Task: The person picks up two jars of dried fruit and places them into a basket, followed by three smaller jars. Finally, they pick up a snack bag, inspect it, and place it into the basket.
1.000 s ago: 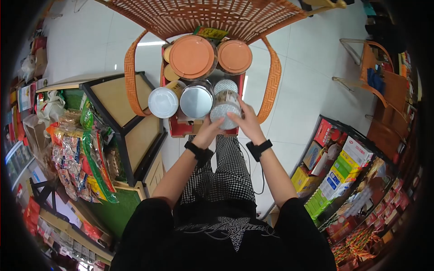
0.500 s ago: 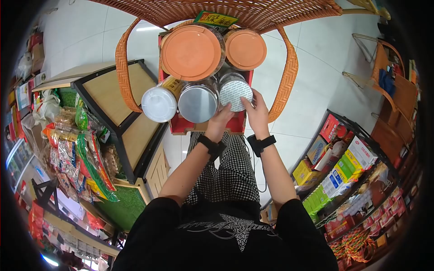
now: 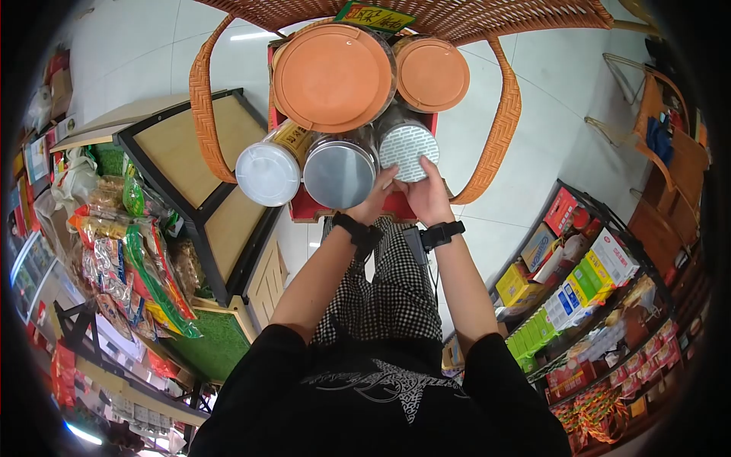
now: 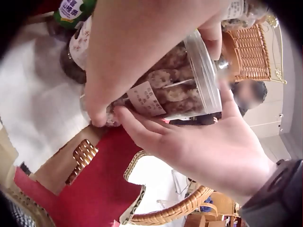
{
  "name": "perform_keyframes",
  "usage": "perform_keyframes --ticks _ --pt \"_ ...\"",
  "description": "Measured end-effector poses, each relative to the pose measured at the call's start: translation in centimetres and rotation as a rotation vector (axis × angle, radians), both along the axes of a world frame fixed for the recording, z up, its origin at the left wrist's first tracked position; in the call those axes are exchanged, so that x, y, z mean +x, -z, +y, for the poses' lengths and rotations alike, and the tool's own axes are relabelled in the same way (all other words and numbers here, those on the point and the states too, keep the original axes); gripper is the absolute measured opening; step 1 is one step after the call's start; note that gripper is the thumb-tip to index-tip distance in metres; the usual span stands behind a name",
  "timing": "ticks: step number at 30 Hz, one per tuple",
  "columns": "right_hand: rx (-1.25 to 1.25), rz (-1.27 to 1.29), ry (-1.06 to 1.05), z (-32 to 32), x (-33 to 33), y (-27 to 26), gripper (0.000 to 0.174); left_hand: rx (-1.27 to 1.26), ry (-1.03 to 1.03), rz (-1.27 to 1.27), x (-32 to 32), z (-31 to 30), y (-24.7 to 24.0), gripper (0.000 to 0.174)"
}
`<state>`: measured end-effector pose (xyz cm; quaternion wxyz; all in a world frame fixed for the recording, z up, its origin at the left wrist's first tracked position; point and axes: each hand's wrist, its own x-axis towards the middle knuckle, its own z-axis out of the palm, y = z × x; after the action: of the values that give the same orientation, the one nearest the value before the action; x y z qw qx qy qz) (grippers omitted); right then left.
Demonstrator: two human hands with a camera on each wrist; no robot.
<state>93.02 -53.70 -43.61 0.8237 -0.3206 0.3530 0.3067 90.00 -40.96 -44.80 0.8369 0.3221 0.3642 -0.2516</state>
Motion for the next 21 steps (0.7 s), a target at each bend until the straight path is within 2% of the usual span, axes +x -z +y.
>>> perform_keyframes --ticks 2,5,8,12,15,21 --pt "-0.016 -0.032 0.015 0.2 -0.1 0.2 0.044 0.012 0.062 -0.047 -0.8 0.1 2.6 0.042" --pt "-0.039 -0.059 0.032 0.4 -0.1 0.0 0.043 -0.053 -0.030 -0.041 -0.1 -0.4 0.4 0.040" --pt "-0.037 -0.058 0.052 0.6 -0.1 0.2 0.043 -0.105 -0.112 -0.093 0.0 -1.2 0.4 0.040" --pt "-0.035 -0.042 0.119 1.0 0.4 -0.3 0.043 -0.104 -0.074 -0.046 0.9 -1.4 -0.3 0.039" --pt "-0.021 -0.044 0.163 1.4 0.7 -0.4 0.042 -0.032 -0.134 -0.013 1.1 -1.9 -0.2 0.039" --pt "-0.049 -0.068 0.098 1.2 1.0 -0.3 0.040 0.001 -0.094 -0.032 0.9 -1.7 0.0 0.038"
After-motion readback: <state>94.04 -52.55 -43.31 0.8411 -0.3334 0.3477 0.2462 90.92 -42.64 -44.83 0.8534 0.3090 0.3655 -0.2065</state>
